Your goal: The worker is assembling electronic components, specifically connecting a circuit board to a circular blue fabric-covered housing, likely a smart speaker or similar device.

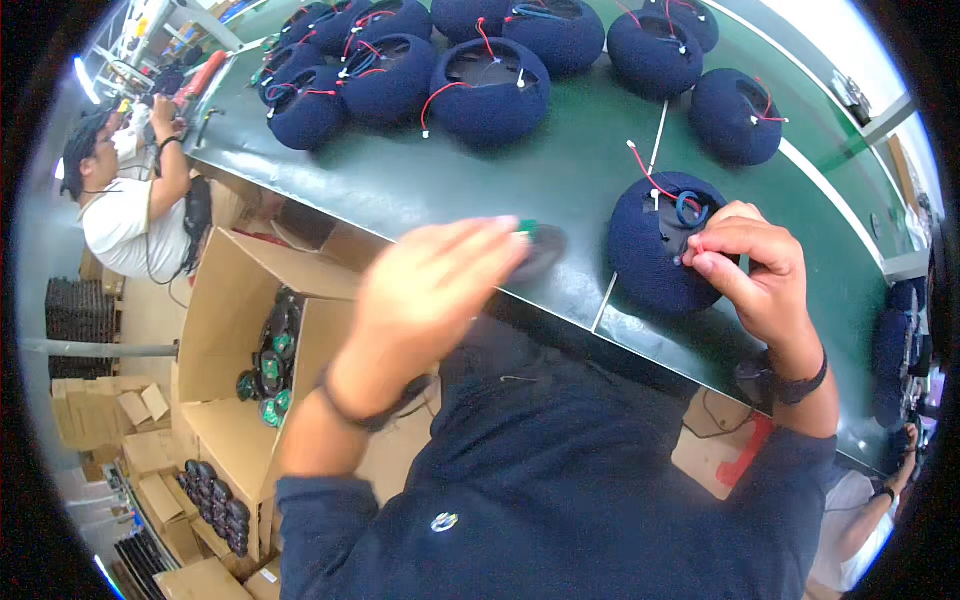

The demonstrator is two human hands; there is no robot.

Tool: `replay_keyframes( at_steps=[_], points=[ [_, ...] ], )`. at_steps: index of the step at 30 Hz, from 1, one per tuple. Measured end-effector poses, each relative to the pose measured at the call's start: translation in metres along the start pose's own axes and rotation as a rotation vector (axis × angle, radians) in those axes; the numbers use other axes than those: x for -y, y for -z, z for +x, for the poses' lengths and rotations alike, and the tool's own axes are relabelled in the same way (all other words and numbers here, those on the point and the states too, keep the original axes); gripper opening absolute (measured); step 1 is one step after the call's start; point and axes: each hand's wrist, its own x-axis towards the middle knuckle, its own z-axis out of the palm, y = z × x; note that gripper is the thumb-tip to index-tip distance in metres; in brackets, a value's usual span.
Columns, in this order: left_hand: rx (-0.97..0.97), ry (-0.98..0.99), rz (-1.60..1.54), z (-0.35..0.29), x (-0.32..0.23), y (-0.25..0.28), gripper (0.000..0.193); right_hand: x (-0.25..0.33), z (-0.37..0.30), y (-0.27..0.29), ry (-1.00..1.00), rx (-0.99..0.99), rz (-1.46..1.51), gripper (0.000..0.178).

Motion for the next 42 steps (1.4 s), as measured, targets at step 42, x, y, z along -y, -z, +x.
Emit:
replay_keyframes(
  at_steps=[42],
  points=[
    [-0.006,0.730,-1.090,0.083,-0.074,-0.017,0.044,0.006,-0.006,-0.011,0.052,-0.046,-0.043,0.010]
  ],
)
